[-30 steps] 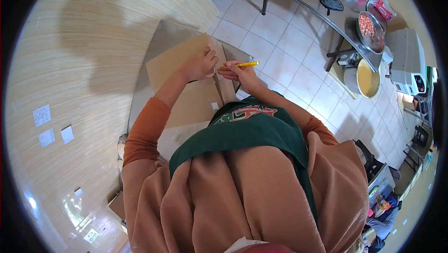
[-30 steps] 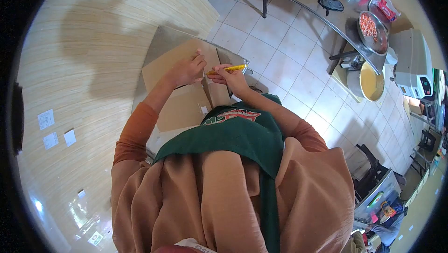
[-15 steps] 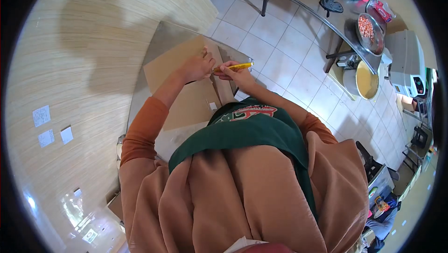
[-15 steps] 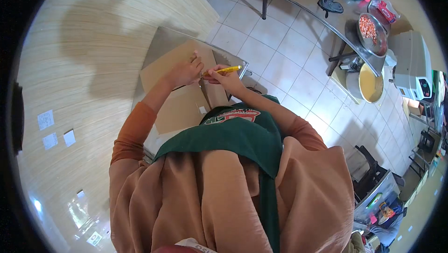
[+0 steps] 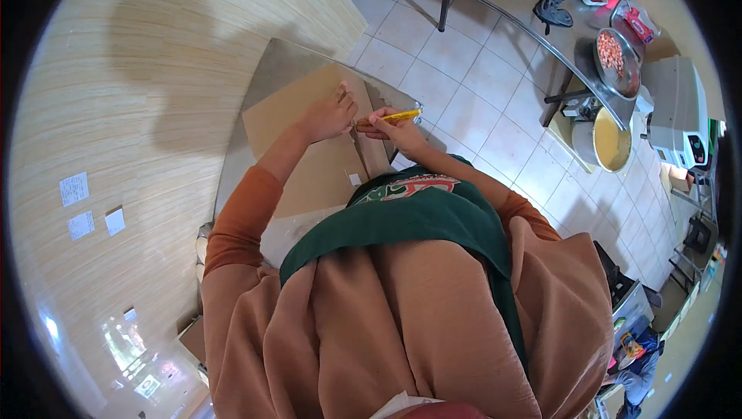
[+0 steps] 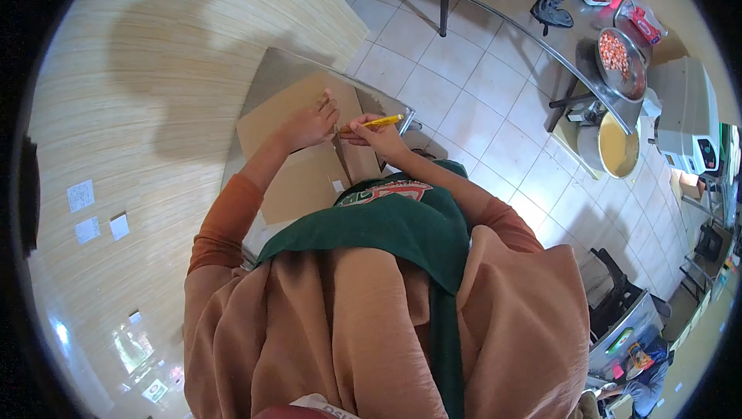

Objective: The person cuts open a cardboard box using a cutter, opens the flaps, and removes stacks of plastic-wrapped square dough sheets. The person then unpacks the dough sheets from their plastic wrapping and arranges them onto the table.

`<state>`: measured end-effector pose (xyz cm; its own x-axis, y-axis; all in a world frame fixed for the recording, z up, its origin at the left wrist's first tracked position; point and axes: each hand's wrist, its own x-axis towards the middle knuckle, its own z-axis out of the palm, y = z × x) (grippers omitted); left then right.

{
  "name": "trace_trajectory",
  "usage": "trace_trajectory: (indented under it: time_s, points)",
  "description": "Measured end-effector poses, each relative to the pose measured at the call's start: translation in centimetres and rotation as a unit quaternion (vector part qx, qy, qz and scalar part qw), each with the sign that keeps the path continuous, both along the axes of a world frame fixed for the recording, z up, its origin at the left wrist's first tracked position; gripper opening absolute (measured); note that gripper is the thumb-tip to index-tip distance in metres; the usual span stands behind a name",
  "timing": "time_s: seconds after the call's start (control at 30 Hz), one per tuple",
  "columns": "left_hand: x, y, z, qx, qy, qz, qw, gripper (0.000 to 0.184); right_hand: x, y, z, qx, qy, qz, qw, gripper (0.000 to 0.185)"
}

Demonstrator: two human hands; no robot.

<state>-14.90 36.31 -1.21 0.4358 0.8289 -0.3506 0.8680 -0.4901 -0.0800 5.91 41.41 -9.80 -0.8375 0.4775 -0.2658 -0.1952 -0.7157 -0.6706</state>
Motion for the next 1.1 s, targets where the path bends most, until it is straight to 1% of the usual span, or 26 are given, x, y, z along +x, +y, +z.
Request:
trace_trajectory:
  time_s: [0.1,0.2,0.37,0.47,0.6,0.7,0.8,0.9,0.97,1.0,1.07,1.1]
  points:
    - [0.0,-0.3,-0.5,0.020,0.006,-0.009,1.000,0.048,0.1,0.1,0.1,-0.033,0.013,0.002,0.999,0.014]
    - [-0.1,-0.6,-0.8,0.046,0.015,-0.023,0.999,0.049,-0.1,0.3,-0.3,-0.037,0.006,0.017,0.999,0.014]
    - [-0.1,-0.6,-1.1,0.059,0.018,-0.031,0.998,0.049,0.0,0.1,-0.3,-0.062,0.011,0.007,0.998,0.012]
    - [-1.0,-1.0,-2.8,0.078,-0.008,-0.036,0.996,0.049,-0.1,0.1,0.1,-0.082,0.006,0.003,0.997,0.012]
    - [-0.7,-0.8,-1.7,0.065,0.004,-0.040,0.997,0.048,0.0,0.1,-0.1,-0.097,0.020,0.000,0.995,0.013]
    - [-0.3,-0.6,-0.9,0.055,0.007,-0.033,0.998,0.048,-0.3,0.2,-0.2,-0.087,0.018,0.000,0.996,0.014]
    - [-0.3,-0.6,-1.0,0.063,0.000,-0.037,0.997,0.047,-0.5,0.6,0.4,-0.025,-0.036,0.017,0.999,0.013]
    - [-0.4,-0.5,-1.1,0.070,-0.004,-0.049,0.996,0.044,-1.1,0.8,0.7,0.050,-0.046,0.028,0.997,0.014]
    - [-0.2,-0.3,-0.8,0.064,-0.004,-0.060,0.996,0.041,-1.3,0.7,1.0,0.078,-0.048,0.039,0.995,0.014]
    - [-0.1,-0.2,-0.5,0.047,0.001,-0.050,0.998,0.040,-1.3,0.8,1.0,0.093,-0.049,0.043,0.994,0.014]
    - [0.0,-0.2,0.2,0.014,0.011,-0.032,0.999,0.037,-1.3,1.0,0.7,0.054,-0.036,0.030,0.997,0.015]
    - [0.4,0.0,1.0,0.002,-0.060,0.073,0.996,0.036,-1.5,1.1,0.5,0.033,-0.028,0.024,0.999,0.015]
